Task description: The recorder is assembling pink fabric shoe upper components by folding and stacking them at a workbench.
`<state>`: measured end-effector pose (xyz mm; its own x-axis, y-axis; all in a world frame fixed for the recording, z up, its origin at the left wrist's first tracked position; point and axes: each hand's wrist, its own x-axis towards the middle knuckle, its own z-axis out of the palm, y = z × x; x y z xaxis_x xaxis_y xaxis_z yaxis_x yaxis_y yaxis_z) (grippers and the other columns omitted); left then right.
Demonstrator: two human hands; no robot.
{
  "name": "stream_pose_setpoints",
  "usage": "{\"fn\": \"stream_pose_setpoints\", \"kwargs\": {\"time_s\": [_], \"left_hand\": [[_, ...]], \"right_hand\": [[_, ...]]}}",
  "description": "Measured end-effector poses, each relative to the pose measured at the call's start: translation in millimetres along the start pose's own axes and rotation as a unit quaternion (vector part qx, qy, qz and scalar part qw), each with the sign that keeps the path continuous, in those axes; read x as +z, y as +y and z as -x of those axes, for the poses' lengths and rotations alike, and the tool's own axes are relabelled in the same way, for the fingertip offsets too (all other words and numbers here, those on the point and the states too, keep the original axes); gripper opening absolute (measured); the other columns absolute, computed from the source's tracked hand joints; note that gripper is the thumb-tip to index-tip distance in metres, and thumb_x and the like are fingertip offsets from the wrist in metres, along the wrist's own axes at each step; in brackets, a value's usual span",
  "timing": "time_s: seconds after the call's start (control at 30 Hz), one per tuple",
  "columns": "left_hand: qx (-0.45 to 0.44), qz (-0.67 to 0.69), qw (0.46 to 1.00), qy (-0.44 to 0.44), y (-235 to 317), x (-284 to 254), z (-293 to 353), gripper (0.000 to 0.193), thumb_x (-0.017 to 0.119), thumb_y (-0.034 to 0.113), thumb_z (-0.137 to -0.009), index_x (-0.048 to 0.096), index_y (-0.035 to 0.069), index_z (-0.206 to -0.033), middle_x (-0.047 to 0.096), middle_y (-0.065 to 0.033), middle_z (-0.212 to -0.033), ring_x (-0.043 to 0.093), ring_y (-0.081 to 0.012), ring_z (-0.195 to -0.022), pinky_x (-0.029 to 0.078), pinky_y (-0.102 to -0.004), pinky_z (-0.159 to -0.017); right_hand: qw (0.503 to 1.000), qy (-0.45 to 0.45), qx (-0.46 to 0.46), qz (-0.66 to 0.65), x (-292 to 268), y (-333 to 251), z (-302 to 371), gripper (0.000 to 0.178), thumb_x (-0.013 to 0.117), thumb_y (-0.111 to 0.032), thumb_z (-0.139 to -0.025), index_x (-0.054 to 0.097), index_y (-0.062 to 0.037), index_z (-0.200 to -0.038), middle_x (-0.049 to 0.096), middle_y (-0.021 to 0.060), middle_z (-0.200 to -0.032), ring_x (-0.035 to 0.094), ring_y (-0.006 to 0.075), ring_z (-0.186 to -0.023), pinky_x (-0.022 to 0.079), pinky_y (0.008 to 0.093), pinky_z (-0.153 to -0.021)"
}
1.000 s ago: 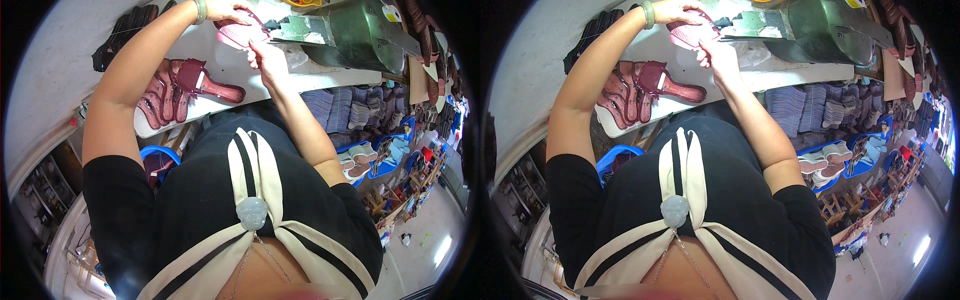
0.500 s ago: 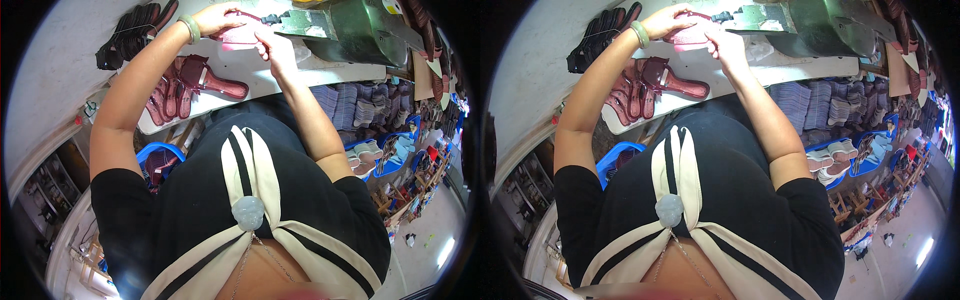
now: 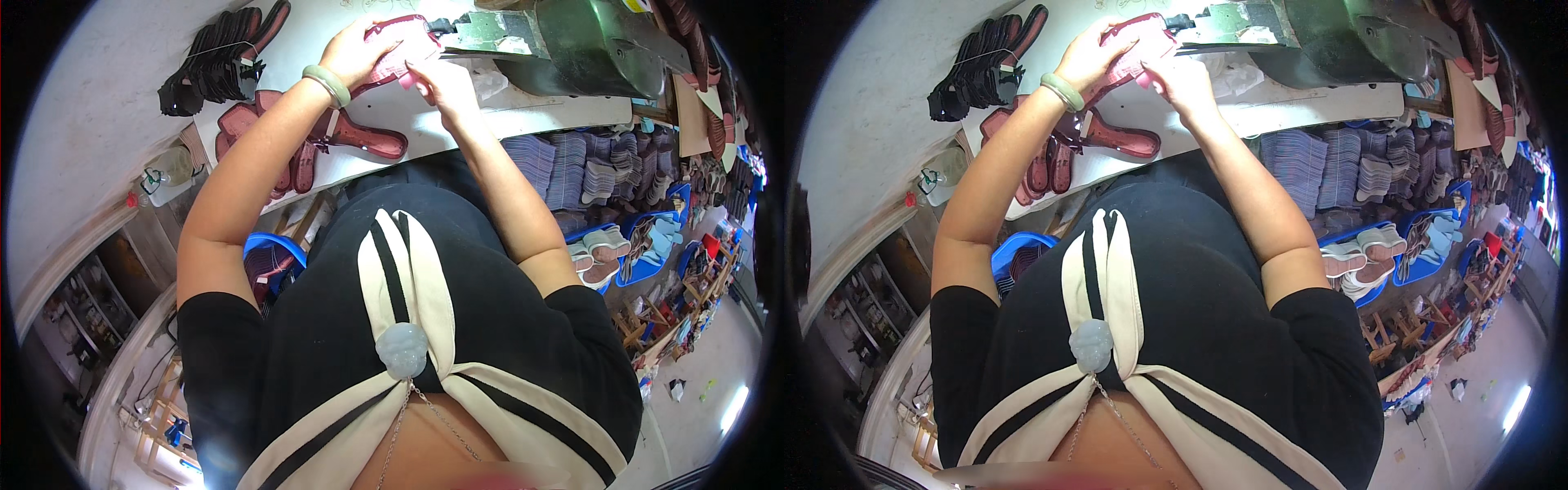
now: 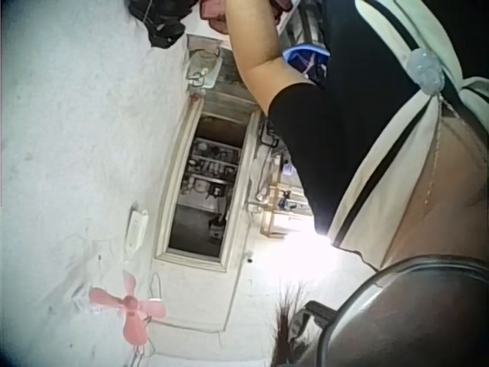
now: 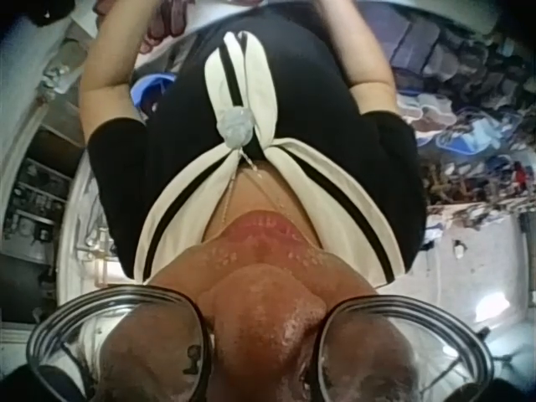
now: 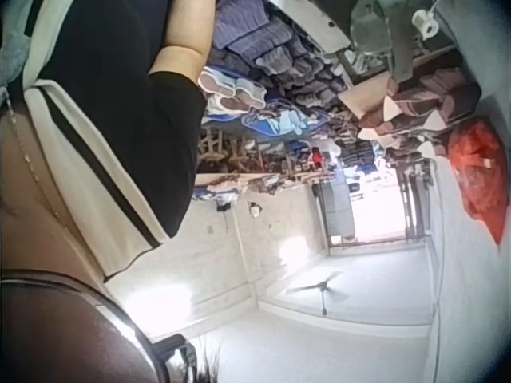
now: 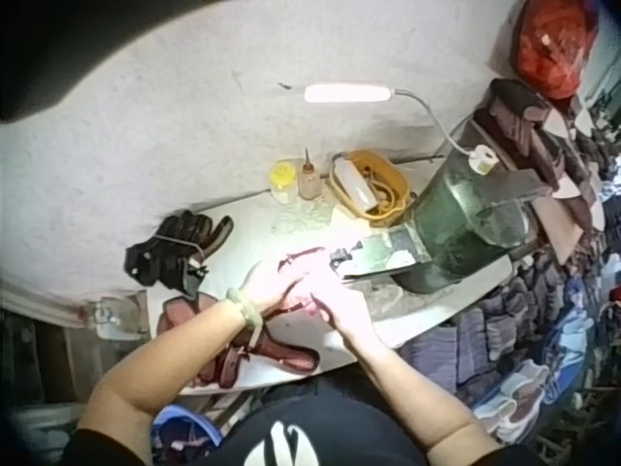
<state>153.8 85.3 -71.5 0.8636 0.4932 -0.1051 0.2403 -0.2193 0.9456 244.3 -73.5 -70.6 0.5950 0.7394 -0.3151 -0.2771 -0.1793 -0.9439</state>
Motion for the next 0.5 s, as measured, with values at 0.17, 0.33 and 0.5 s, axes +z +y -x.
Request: {"fn": "stream_pose_setpoints", "kwargs": {"time_s": [0.17, 0.33, 0.5], "left_hand": [[-0.040, 0.013, 0.995, 0.088, 6, 11, 7, 0.040, 0.066, 0.025, -0.082, 0.056, 0.002, -0.114, 0.063, -0.0098, -0.102, 0.059, -0.0157, -0.091, 0.047, -0.0280, -0.082], [-0.029, -0.097, 0.985, 0.136, 11, 21, 18, 0.044, 0.067, 0.028, -0.081, 0.057, 0.002, -0.115, 0.063, -0.0131, -0.105, 0.061, -0.0207, -0.094, 0.047, -0.0308, -0.084], [-0.058, -0.140, 0.974, 0.169, 11, 35, 22, 0.046, 0.065, 0.038, -0.080, 0.059, 0.004, -0.110, 0.063, -0.0154, -0.100, 0.061, -0.0295, -0.093, 0.046, -0.0360, -0.083]], "right_hand": [[0.995, -0.006, -0.093, 0.019, -6, 10, -14, 0.018, 0.068, -0.020, -0.079, 0.062, -0.0080, -0.068, 0.046, -0.0060, -0.057, 0.032, 0.0036, -0.048, 0.021, 0.0197, -0.045], [0.994, -0.012, -0.105, 0.039, -17, 1, -16, 0.017, 0.068, -0.022, -0.080, 0.068, -0.0058, -0.080, 0.049, -0.0057, -0.059, 0.033, 0.0035, -0.049, 0.021, 0.0201, -0.045], [0.989, -0.041, -0.007, 0.143, -29, 4, 10, 0.032, 0.067, -0.029, -0.080, 0.068, -0.0011, -0.095, 0.067, 0.0053, -0.084, 0.058, 0.0077, -0.071, 0.046, 0.0238, -0.063]]}}
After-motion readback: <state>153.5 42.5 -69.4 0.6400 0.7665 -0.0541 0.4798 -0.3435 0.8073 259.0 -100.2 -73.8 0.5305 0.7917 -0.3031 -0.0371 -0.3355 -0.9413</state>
